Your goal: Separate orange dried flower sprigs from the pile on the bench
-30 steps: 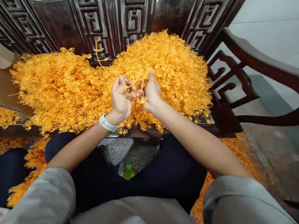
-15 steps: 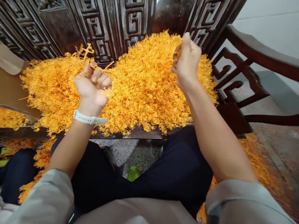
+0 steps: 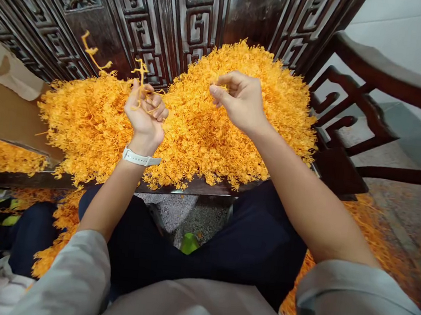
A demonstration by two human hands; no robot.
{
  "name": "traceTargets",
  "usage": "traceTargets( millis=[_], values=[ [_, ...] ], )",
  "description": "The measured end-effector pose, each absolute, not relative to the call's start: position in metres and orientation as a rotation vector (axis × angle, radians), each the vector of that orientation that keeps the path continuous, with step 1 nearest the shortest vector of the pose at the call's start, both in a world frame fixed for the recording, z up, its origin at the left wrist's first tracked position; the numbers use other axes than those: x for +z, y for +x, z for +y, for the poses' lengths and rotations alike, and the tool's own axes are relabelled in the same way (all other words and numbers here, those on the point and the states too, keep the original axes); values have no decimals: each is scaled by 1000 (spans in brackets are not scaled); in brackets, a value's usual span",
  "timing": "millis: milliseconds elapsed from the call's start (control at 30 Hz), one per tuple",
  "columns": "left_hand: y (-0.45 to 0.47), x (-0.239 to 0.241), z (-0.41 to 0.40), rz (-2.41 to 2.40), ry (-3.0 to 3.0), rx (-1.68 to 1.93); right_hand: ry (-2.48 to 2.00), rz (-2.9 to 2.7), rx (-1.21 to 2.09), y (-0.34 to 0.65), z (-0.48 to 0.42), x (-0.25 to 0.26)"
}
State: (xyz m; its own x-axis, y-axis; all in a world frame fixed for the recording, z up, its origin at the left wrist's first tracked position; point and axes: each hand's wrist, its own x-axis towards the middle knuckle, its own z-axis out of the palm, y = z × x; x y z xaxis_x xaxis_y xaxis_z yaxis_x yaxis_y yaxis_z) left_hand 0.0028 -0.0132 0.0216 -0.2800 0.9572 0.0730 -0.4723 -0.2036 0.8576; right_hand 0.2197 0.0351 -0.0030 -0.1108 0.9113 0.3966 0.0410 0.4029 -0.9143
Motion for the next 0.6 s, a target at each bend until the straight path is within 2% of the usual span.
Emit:
traceTargets(
  millis=[133,233,433,600],
  values=[
    [19,14,-17,960,1161,1844,-793,-1294,1322,200,15,2],
    [29,13,-21,1037,1257,1803,-749,-1241,1454,189,4,2],
    [26,17,-26,1105,1313,1508,-746,-1295,1433,186,0,-1],
    [16,5,-15,1049,1591,1468,-711,-1367,1346,185,2,-6]
  ],
)
